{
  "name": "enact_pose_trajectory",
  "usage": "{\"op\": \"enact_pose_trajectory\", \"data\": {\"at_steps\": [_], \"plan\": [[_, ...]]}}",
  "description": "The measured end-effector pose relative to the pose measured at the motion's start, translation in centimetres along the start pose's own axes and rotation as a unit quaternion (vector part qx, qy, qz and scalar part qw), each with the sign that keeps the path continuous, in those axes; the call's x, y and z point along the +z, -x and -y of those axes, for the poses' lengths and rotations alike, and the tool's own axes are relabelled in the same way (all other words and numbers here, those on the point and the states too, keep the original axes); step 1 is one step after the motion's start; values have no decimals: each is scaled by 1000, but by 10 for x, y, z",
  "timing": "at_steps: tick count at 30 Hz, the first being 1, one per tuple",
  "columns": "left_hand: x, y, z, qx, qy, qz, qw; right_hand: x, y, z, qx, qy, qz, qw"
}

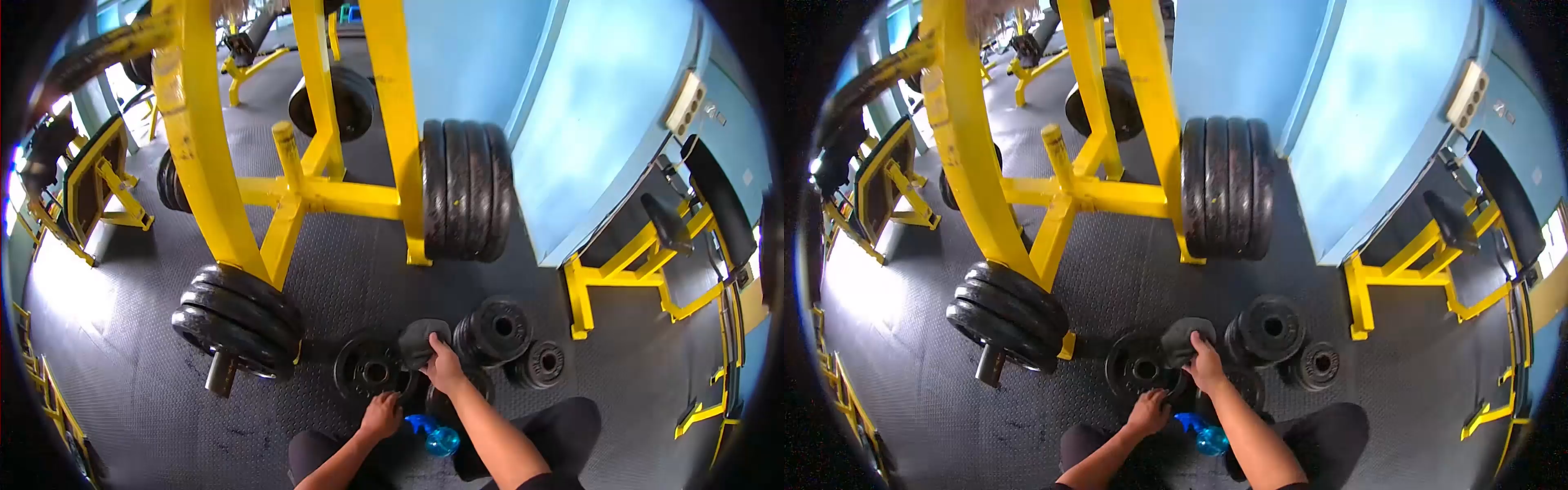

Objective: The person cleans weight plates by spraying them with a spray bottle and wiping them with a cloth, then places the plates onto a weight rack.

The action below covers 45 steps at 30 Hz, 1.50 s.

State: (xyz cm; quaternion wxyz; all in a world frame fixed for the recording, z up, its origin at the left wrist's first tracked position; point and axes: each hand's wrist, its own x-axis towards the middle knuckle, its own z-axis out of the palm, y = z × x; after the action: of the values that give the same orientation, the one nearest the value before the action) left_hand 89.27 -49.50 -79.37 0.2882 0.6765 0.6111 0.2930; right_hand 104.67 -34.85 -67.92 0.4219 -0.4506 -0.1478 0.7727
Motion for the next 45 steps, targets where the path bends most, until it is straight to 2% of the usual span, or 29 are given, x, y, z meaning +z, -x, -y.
{"op": "enact_pose_trajectory", "data": {"at_steps": [2, 3, 5, 6, 7, 8, 9, 10, 11, 12, 13, 15, 17, 18, 20, 21, 23, 24, 25, 27, 28, 29, 30, 33, 37, 38, 42, 44, 45], "plan": [[23, -12, -16, 0, -54, 58, 997, 18, 27, 44, 10, 57, 37, 998], [29, -20, -23, 4, -53, 54, 997, 28, 46, 67, -31, 152, 96, 983], [44, -42, -33, -158, -100, 173, 967, 45, 85, 106, -109, 336, 205, 913], [54, -51, -36, -155, -100, 168, 968, 51, 104, 119, -149, 341, 224, 901], [64, -60, -39, -210, -144, 181, 950, 46, 109, 124, -152, 342, 226, 899], [73, -68, -39, -264, -190, 195, 925, 40, 114, 126, -292, 434, 167, 836], [80, -77, -34, -263, -195, 196, 924, 34, 116, 124, -418, 508, 99, 746], [84, -86, -31, -269, -229, 189, 916, 34, 117, 122, -389, 387, 115, 828], [94, -87, -30, -274, -258, 186, 908, 32, 120, 122, -383, 389, 108, 831], [92, -84, -36, -247, -246, 139, 927, 42, 129, 133, -246, 168, 184, 937], [92, -80, -34, -215, -233, 96, 944, 46, 135, 142, -101, -75, 240, 963], [157, -82, 49, -291, -202, 3, 935, 38, 140, 145, -60, -213, 297, 929], [118, -83, 22, -150, -173, 37, 973, 20, 140, 143, 34, -303, 357, 883], [122, -81, 36, -144, -163, 80, 973, 14, 139, 138, 22, -318, 338, 885], [125, -81, 45, -133, -159, 120, 971, 13, 135, 137, 9, -351, 467, 812], [118, -81, 40, -114, -184, 115, 969, 21, 147, 147, 2, -354, 469, 809], [108, -87, 31, -76, -232, 98, 965, 35, 173, 166, -14, -270, 274, 923], [105, -79, 28, 52, -270, 9, 961, 36, 174, 168, -11, -275, 338, 900], [102, -75, 25, 56, -273, 9, 960, 37, 174, 168, -15, -278, 340, 898], [79, -61, 9, 13, -247, 100, 964, 43, 173, 159, -13, -105, 212, 972], [65, -52, 0, 16, -253, 100, 962, 44, 171, 156, -45, -38, 208, 976], [52, -39, -9, -66, -240, 126, 960, 43, 163, 152, -47, -3, 202, 978], [40, -28, -15, -152, -224, 150, 951, 44, 168, 157, -41, -4, 200, 979], [2, -5, -23, -182, -230, 193, 936, 51, 166, 163, -13, -41, 181, 983], [-62, -2, -84, -159, -212, 145, 953, 55, 150, 163, 45, -72, 145, 986], [-78, -12, -102, -216, -193, 186, 939, 56, 146, 162, 54, -73, 146, 985], [-106, -14, -117, -265, -112, 59, 956, 58, 137, 161, 69, 31, 133, 988], [-110, -9, -138, -392, -29, 37, 919, 57, 138, 160, 98, 89, 168, 977], [-92, 0, -112, -396, -21, 24, 918, 57, 137, 156, 126, 137, 189, 964]]}}
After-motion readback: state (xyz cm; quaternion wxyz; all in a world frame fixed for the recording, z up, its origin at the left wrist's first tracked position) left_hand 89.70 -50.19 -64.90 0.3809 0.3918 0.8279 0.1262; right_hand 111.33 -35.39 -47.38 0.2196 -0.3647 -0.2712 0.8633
